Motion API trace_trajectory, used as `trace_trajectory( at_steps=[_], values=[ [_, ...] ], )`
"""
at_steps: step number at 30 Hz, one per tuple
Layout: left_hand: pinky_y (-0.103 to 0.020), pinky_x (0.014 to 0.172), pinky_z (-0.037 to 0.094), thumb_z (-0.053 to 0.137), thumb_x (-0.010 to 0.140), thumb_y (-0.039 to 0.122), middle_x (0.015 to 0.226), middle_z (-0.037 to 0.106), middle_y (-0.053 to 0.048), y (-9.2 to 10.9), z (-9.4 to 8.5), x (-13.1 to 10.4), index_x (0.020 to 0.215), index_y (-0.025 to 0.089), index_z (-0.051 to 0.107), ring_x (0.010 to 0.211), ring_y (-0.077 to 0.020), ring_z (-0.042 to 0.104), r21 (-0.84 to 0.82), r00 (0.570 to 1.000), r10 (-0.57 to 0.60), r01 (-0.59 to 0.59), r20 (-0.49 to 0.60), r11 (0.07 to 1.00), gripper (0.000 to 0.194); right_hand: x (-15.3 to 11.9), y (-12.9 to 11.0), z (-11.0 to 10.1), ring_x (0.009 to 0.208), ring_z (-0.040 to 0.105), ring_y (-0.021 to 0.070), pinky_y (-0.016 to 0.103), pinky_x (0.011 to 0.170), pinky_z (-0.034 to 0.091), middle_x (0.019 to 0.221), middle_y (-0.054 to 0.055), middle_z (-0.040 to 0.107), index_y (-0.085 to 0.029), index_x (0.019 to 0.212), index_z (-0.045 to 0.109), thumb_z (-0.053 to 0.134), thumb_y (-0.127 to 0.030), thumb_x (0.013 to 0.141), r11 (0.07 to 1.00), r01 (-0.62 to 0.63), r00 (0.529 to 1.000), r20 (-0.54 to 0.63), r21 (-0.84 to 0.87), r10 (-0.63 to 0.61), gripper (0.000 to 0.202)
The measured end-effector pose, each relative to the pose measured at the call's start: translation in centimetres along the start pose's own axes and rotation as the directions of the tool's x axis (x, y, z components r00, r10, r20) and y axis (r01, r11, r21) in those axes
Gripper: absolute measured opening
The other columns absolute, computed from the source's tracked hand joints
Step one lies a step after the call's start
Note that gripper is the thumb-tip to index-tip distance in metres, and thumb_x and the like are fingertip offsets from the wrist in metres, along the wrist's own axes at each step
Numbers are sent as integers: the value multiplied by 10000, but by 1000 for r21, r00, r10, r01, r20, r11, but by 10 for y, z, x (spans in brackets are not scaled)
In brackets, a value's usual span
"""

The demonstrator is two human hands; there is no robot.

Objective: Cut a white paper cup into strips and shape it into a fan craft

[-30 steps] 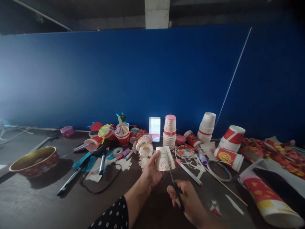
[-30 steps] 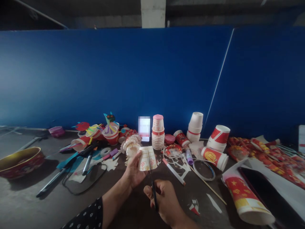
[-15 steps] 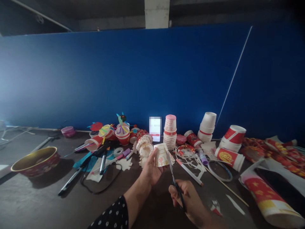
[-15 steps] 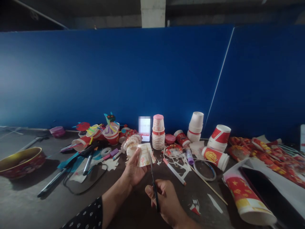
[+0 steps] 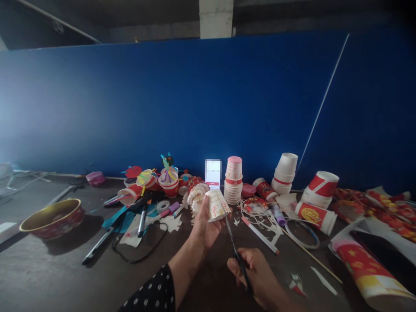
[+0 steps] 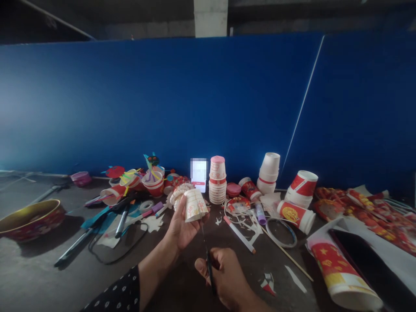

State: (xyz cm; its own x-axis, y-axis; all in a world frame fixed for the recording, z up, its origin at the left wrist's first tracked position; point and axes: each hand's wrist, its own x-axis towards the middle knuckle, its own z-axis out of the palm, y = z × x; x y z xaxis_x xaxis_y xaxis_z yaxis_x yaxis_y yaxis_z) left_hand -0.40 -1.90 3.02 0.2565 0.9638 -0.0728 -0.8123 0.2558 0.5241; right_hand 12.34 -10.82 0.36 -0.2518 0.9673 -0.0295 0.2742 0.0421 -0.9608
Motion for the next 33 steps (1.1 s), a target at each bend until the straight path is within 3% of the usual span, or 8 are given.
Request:
trace_trajectory(
  at_steps=[11, 16, 22, 33],
  values=[
    [-295, 654, 497, 569, 815, 355, 912, 651, -74, -11, 4, -4, 1111, 142, 535, 716, -175, 625, 95, 997, 16, -9, -69, 995, 367, 2, 5, 0, 473, 282, 80, 217, 415, 202, 507, -55, 314, -199, 577, 363, 485, -644, 742, 994, 46, 995, -85, -100, -55, 489],
    [-269, 624, 492, 604, 787, 356, 1024, 636, -75, -14, 1, -3, 1213, 186, 493, 739, -168, 628, 133, 999, 45, -41, -22, 990, 472, 2, 3, 0, 499, 281, 85, 215, 428, 223, 539, -52, 315, -192, 593, 379, 493, -628, 745, 995, 43, 994, -96, -88, -51, 475],
    [-267, 655, 499, 584, 805, 310, 1040, 641, -93, -13, 3, -4, 1203, 173, 515, 833, -201, 632, 149, 998, 49, -44, -28, 988, 426, 3, 7, 0, 509, 276, 86, 216, 440, 220, 542, -51, 311, -195, 578, 361, 504, -584, 765, 985, 65, 989, -118, -158, -84, 455],
    [-293, 743, 508, 590, 803, 290, 1041, 648, -102, -14, 3, -4, 1192, 152, 529, 899, -219, 630, 133, 999, 36, -33, -22, 991, 417, 2, 4, 1, 511, 268, 87, 215, 436, 214, 546, -53, 308, -193, 590, 374, 527, -579, 749, 995, 74, 993, -87, -63, -80, 445]
  ],
)
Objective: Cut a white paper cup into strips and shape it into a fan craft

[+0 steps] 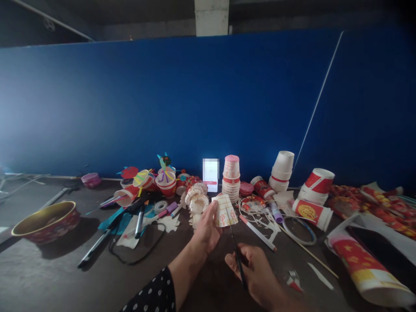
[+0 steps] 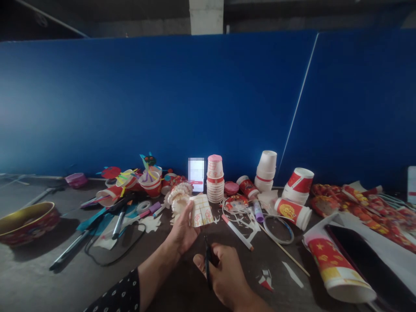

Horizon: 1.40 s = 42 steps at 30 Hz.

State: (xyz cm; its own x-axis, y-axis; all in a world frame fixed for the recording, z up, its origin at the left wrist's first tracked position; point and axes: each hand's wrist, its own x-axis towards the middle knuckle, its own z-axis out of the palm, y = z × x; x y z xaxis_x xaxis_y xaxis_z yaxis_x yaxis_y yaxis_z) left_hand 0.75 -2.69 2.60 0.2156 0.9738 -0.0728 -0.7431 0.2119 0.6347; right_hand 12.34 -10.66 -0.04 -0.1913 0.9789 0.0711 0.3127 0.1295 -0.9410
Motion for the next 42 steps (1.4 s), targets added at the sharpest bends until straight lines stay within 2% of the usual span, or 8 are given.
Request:
trace_trajectory(
  at_steps=[8, 20, 28, 37, 42],
  values=[
    [-287, 739, 510, 533, 846, 280, 1055, 645, -94, 1, 2, -2, 1251, 171, 483, 879, -202, 635, -2, 1000, 3, -3, 24, 1000, 422, -1, -4, 0, 493, 257, 81, 215, 425, 204, 522, -56, 305, -191, 571, 377, 568, -563, 727, 1000, -14, 1000, 8, 22, 14, 445],
    [-259, 716, 506, 511, 860, 273, 1072, 635, -90, 3, 5, -4, 1284, 178, 444, 896, -191, 625, -1, 999, 14, -14, 42, 1000, 439, 0, 2, 2, 454, 270, 72, 212, 401, 195, 485, -60, 293, -202, 546, 338, 501, -621, 735, 999, -34, 999, -7, 0, 34, 488],
    [-237, 621, 500, 562, 825, 311, 1030, 644, -82, 2, 3, -2, 1288, 194, 442, 784, -168, 634, 27, 999, 38, -39, 39, 999, 492, 2, 0, 4, 435, 310, 74, 206, 404, 231, 447, -57, 322, -198, 498, 337, 540, -591, 724, 999, -49, 998, -29, 8, 49, 496],
    [-274, 699, 515, 525, 852, 287, 1072, 632, -74, 3, 2, 0, 1341, 244, 362, 876, -191, 629, 44, 996, 58, -61, 70, 997, 518, 1, 4, 1, 430, 339, 78, 203, 403, 240, 444, -51, 372, -190, 510, 382, 528, -561, 751, 999, -42, 999, -10, -14, 42, 466],
    [-281, 746, 512, 510, 859, 247, 1089, 629, -80, 3, 4, -2, 1353, 222, 347, 895, -191, 628, 30, 997, 52, -54, 56, 998, 521, 3, 2, 3, 431, 363, 86, 207, 411, 260, 446, -37, 411, -188, 513, 409, 523, -558, 745, 997, -68, 998, -20, -43, 68, 452]
  ],
)
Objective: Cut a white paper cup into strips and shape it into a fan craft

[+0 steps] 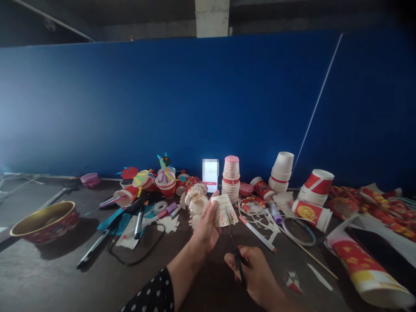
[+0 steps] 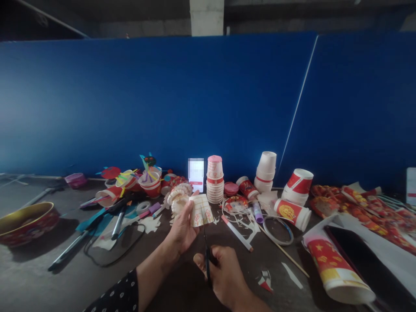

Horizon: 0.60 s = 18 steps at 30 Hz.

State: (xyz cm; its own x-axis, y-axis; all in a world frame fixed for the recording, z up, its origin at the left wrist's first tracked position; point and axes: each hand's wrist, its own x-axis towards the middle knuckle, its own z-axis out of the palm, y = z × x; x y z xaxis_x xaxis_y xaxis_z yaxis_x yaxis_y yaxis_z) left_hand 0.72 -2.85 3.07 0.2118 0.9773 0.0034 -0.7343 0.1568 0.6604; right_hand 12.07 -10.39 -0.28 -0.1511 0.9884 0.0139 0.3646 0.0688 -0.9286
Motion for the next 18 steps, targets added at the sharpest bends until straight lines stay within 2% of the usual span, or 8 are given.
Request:
trace_trajectory(
  at_steps=[8, 12, 18],
  values=[
    [-283, 771, 508, 513, 856, 214, 1142, 607, -96, -2, 3, -6, 1342, 205, 375, 897, -192, 630, -6, 998, -51, 52, 32, 999, 505, 0, -4, -1, 449, 330, 83, 207, 428, 254, 458, -46, 378, -193, 515, 392, 527, -555, 740, 999, 14, 1000, -15, 42, -13, 447],
    [-285, 765, 513, 523, 850, 214, 1141, 608, -99, -3, 2, -6, 1335, 201, 389, 894, -196, 631, -6, 997, -53, 54, 52, 999, 503, 0, 0, -1, 449, 328, 81, 205, 430, 248, 457, -48, 375, -184, 514, 411, 552, -534, 741, 997, 51, 999, -15, 50, -51, 440],
    [-297, 793, 508, 505, 861, 219, 1132, 615, -95, -4, 2, -5, 1348, 210, 366, 910, -197, 630, 1, 997, -49, 49, 65, 999, 506, 1, -1, -1, 442, 338, 82, 207, 428, 249, 450, -44, 390, -183, 511, 411, 538, -569, 734, 998, 34, 999, -9, 47, -34, 464]
  ],
)
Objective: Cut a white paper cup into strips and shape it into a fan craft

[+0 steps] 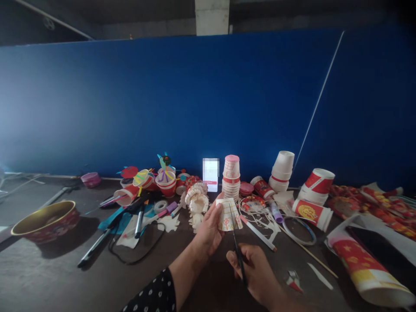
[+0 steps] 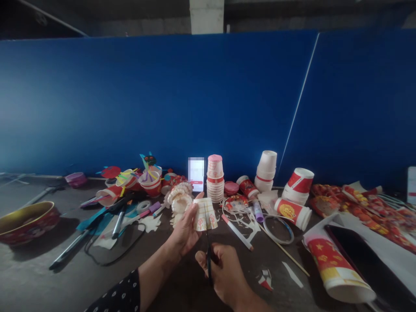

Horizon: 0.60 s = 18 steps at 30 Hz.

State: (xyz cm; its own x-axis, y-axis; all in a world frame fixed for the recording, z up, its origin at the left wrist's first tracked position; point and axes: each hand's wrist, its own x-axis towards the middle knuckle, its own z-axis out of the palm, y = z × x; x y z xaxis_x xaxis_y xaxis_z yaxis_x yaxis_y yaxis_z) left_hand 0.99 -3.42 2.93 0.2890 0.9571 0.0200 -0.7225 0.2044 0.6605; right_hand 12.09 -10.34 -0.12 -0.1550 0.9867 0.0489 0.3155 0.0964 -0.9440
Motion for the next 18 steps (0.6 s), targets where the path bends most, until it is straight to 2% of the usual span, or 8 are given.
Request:
trace_trajectory(
  at_steps=[8, 18],
  values=[
    [-314, 822, 498, 504, 861, 230, 1153, 602, -111, 0, 0, 0, 1352, 186, 356, 943, -206, 619, -3, 1000, 1, -1, -3, 1000, 515, -3, -3, 2, 433, 338, 79, 208, 421, 251, 434, -49, 373, -196, 503, 374, 487, -644, 727, 999, -19, 1000, 7, 40, 19, 513],
    [-308, 801, 503, 510, 858, 224, 1151, 606, -97, 1, -1, 1, 1354, 210, 352, 930, -207, 625, 6, 1000, 3, -3, -5, 1000, 521, -2, 2, 1, 434, 354, 84, 217, 436, 260, 435, -52, 372, -200, 497, 365, 530, -618, 734, 999, 16, 1000, -3, 50, -16, 508]
  ],
)
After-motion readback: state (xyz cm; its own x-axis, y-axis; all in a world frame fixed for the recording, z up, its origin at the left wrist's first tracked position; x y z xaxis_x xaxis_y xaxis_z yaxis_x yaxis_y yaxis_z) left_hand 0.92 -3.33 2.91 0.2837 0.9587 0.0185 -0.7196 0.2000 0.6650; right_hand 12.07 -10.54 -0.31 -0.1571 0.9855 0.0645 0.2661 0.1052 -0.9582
